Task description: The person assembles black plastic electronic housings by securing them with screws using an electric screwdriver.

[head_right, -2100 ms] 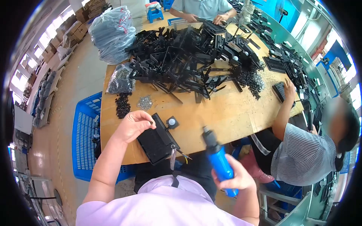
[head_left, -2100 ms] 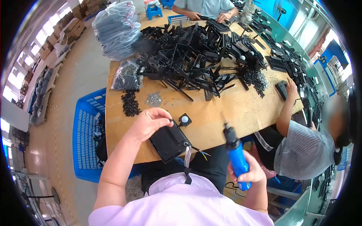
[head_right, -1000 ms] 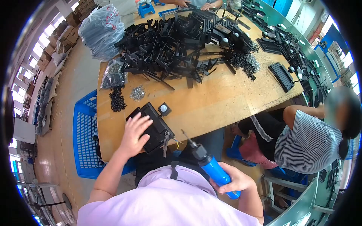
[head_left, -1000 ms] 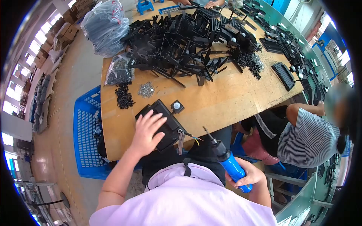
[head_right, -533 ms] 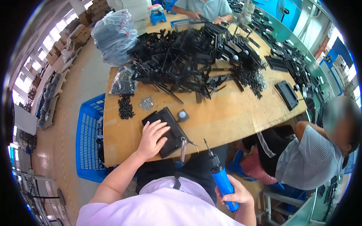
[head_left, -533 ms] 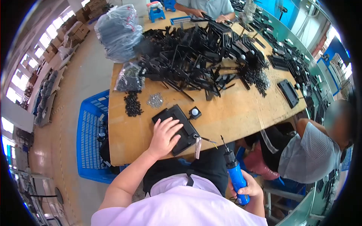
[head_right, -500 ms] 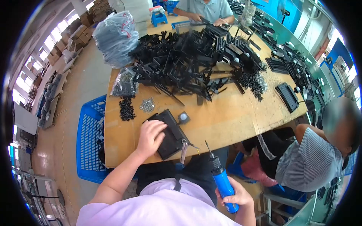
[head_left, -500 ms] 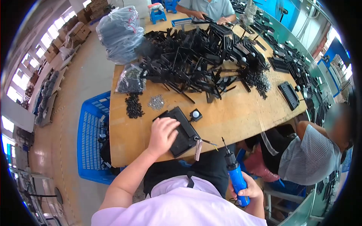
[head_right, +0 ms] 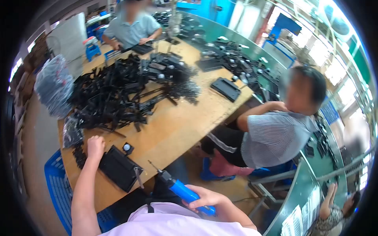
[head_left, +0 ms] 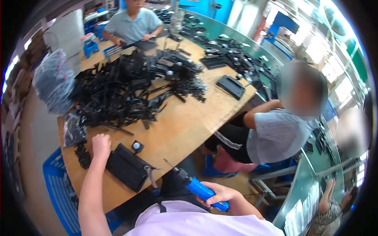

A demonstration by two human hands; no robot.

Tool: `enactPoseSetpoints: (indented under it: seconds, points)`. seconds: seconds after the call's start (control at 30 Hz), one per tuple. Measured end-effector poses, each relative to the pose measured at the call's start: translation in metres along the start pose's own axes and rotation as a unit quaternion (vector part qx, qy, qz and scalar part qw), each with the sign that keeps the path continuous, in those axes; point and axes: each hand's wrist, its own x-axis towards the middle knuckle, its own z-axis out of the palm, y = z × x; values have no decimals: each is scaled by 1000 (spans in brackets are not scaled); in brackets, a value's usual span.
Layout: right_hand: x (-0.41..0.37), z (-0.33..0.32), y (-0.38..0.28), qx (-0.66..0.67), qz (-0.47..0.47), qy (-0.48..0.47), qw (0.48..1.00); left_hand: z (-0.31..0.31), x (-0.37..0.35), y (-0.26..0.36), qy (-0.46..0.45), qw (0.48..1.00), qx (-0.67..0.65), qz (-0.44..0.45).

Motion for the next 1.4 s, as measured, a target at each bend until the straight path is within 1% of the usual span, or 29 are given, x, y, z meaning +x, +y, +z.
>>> enactPoseSetpoints:
  seconds: [0.03, 0.1, 0.13, 0.23, 0.37, 0.43, 0.53, 0.57, 0.6, 0.63, 0.7, 0.77, 0.87, 0.97, 1.0, 1.07, 1.13, 1.17, 1.23, 1.3, 1.33, 1.4]
  points:
    - [-1, -1, 1, -13, 0, 3, 1000, 7, 0, -3, 2, 1000, 27, 7]
    - [0, 3, -1, -36, 0, 6, 999, 10, 3, -7, -24, 999, 19, 10]
    - [-2, 13, -11, -46, -17, 13, 999, 12, 2, -9, -25, 999, 22, 21]
    - [-2, 10, -3, -40, -38, -4, 998, 28, 1, -17, -13, 998, 53, 19]
    - [-8, 18, -5, -32, -44, 8, 998, 20, -1, -6, 31, 997, 66, 34]
    - [-13, 21, -7, -38, -44, 13, 998, 24, 1, -10, 46, 998, 23, 22]
    - [-22, 22, -4, -29, -16, 43, 999, 25, 2, -18, 41, 999, 11, 12]
    - [-22, 17, 2, -31, -5, 46, 998, 18, 3, -13, 36, 999, -8, -2]
    - [-25, 18, 2, 0, 15, 54, 998, 9, 0, -9, 44, 998, -36, -10]
    - [-26, 19, 5, -6, 9, 77, 997, 12, -2, -12, 37, 999, -23, -27]
    - [-26, 17, 5, -17, 15, 73, 997, 16, -7, -19, 27, 999, -23, -33]
    - [-27, 10, 13, 2, 23, 34, 999, 17, -9, -18, 42, 998, -33, -31]
    - [-22, 10, 14, -24, 51, 32, 998, 13, -7, -16, 24, 999, -6, -39]
    - [-14, 6, 20, -53, 70, -3, 996, -11, -5, 6, 95, 993, -42, -64]
    - [-11, 5, 22, -66, 80, -9, 995, -25, -7, 19, 99, 989, -70, -83]
    - [0, 2, 30, -113, 88, -9, 990, -58, -23, 60, 60, 974, -175, -128]
    - [13, 2, 36, -167, 94, -3, 982, -74, -48, 99, 20, 951, -265, -161]
    - [22, 0, 40, -184, 79, -3, 980, -76, -62, 112, 1, 938, -301, -173]
    - [38, -4, 53, -218, 50, -5, 975, -75, -89, 131, -33, 940, -315, -125]
    - [47, -4, 55, -204, 68, -3, 977, -83, -105, 150, -59, 944, -311, -94]
    - [51, -3, 55, -193, 71, 1, 979, -87, -111, 158, -67, 942, -315, -95]
    - [53, -2, 49, -163, 113, -1, 980, -91, -119, 169, -74, 945, -302, -100]
